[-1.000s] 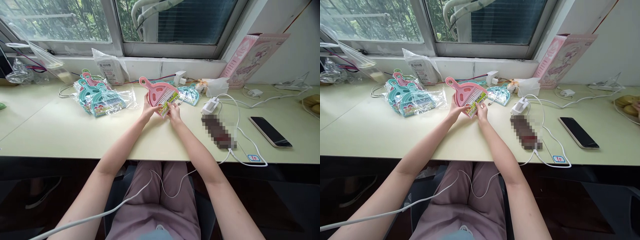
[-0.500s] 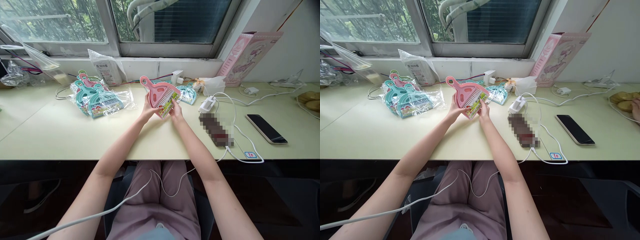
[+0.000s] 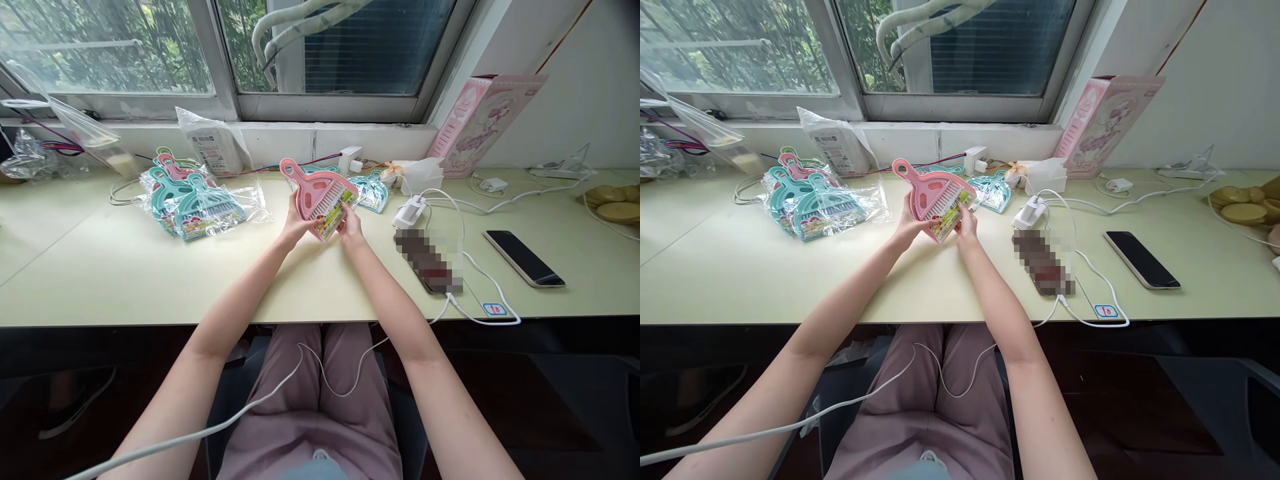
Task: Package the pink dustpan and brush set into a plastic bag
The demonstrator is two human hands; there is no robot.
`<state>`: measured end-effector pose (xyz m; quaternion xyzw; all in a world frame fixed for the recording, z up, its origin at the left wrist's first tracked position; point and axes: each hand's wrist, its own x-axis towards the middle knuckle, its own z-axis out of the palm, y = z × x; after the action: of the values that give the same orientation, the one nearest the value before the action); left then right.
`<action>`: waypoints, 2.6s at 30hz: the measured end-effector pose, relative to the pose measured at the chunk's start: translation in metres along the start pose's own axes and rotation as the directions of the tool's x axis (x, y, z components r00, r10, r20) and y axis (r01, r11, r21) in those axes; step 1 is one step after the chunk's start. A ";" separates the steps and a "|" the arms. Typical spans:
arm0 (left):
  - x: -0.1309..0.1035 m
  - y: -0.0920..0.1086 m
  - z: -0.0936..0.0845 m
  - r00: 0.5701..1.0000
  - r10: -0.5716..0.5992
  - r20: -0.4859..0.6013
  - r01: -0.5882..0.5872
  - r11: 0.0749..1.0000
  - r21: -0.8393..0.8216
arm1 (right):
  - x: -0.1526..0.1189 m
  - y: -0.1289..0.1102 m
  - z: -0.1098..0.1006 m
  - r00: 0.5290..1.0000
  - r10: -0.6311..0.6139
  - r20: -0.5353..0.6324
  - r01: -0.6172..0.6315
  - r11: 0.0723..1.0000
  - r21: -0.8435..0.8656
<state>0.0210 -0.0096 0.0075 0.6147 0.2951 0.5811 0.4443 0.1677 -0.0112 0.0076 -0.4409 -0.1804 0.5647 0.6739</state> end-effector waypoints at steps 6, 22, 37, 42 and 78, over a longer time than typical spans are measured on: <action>-0.002 0.002 0.000 0.999 -0.035 0.005 0.034 0.999 0.028 | 0.001 0.002 -0.001 1.000 -0.009 -0.009 0.009 0.999 0.044; 0.000 0.009 -0.002 0.993 -0.053 0.109 0.040 0.992 0.116 | 0.001 -0.003 -0.003 0.993 -0.116 0.000 0.115 0.992 0.057; 0.005 -0.005 -0.092 0.947 -0.122 -0.298 0.302 0.018 0.953 | 0.006 -0.009 -0.013 0.994 -0.095 -0.062 0.099 0.993 0.067; 0.006 0.003 -0.070 0.992 -0.070 0.106 -0.093 0.168 0.981 | 0.008 -0.013 -0.015 0.989 -0.089 -0.122 0.103 0.988 0.112; 0.006 0.023 -0.078 0.981 0.129 -0.145 0.137 0.066 0.988 | 0.007 -0.012 -0.015 0.992 -0.029 -0.122 0.028 1.000 -0.014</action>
<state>-0.0577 0.0020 0.0255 0.6910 0.6556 0.2773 -0.1257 0.1883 -0.0101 0.0071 -0.4762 -0.1485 0.5258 0.6890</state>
